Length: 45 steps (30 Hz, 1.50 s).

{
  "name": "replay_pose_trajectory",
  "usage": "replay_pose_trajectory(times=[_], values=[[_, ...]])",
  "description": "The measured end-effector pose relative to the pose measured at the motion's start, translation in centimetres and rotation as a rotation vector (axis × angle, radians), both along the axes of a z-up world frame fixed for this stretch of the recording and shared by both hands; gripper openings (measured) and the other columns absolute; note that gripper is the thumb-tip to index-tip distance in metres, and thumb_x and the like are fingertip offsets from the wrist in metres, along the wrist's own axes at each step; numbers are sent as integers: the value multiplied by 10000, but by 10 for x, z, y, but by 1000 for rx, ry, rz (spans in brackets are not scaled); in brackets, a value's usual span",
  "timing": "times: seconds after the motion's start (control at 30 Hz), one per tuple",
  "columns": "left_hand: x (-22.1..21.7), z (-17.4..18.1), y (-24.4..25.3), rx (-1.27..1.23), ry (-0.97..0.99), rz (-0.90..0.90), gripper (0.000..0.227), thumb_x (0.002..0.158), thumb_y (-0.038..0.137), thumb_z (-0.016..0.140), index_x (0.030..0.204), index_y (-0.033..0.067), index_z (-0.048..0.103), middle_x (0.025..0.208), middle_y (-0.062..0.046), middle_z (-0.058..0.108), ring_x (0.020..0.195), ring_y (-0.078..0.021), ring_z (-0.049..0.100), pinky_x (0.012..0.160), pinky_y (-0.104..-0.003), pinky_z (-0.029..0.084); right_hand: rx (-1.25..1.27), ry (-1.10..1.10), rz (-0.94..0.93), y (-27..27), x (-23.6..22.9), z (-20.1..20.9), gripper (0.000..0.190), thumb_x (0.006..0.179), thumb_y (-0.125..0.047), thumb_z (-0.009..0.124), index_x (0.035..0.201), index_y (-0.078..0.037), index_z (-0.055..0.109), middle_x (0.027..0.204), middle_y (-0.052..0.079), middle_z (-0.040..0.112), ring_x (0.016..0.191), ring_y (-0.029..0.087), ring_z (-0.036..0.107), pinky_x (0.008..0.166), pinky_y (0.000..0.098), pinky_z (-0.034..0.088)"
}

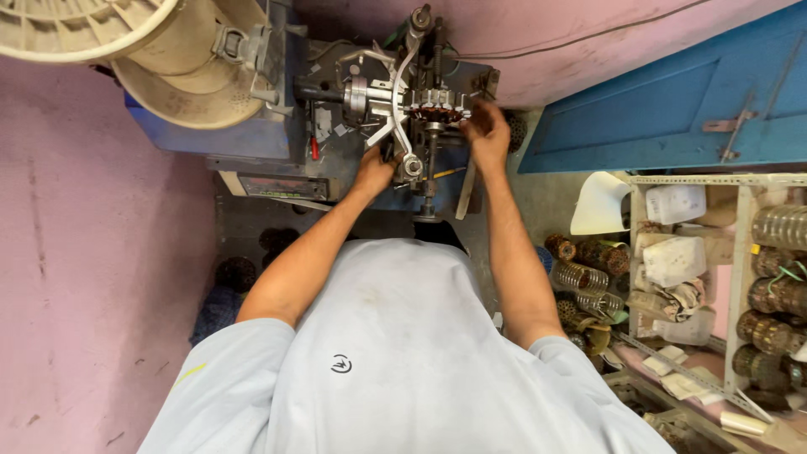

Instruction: The person assembles a metal component onto a machine, aligning and securing it with both hands. They then adjust the machine's control panel and continue to manipulate the attached part.

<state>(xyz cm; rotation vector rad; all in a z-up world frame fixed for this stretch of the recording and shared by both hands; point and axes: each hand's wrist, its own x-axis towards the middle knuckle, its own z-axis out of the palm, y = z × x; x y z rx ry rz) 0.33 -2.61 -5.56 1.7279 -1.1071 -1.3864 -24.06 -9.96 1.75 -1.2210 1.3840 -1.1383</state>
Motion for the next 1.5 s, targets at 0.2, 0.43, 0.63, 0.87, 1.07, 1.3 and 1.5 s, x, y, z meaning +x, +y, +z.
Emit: replay_pose_trajectory(times=[0.2,0.43,0.63,0.87,1.07,1.3,1.5], values=[[2,11,9,-93,316,127,603,902,94,761,1458,50,533,862,-124,671,614,-197,518,522,-346,389,-79,3,560,-69,-8,18,958,707,240,643,1572,-52,354,1632,153,389,1538,282,347,1265,368,297],[0,59,13,105,587,231,707,896,27,704,1554,144,472,567,-3,543,341,-74,348,315,-274,258,130,-88,599,-140,-2,-19,843,817,204,687,1567,-77,424,1613,110,430,1491,270,433,1221,374,411],[-6,46,12,126,505,282,672,867,41,716,1507,123,529,612,-13,582,376,-94,386,336,-275,289,63,-114,687,-185,33,-63,525,889,65,858,1317,-41,574,1166,88,661,1105,260,688,978,394,618],[-15,36,9,19,445,377,541,816,66,821,1321,-33,653,1069,-118,755,899,-171,691,785,-277,560,-257,170,615,-196,51,-89,444,857,-24,918,1164,-23,598,1063,73,712,970,222,709,821,357,608],[-13,47,11,106,334,370,594,793,139,838,1335,14,630,1078,-121,752,915,-200,703,788,-316,554,-291,213,633,-188,52,-80,422,865,-27,910,1167,-21,615,1069,71,720,977,220,711,830,354,603],[-15,46,15,-44,295,310,626,813,190,866,1375,59,621,1152,-98,744,1037,-194,700,927,-316,534,-313,234,634,-183,56,-71,398,874,-30,900,1172,-19,636,1077,70,730,984,217,713,840,351,599],[-10,50,14,25,347,302,548,809,186,862,1299,19,684,1046,-110,769,949,-202,695,887,-321,537,-316,243,629,-180,57,-68,378,882,-32,892,1175,-17,653,1084,69,738,990,215,715,849,348,595]])
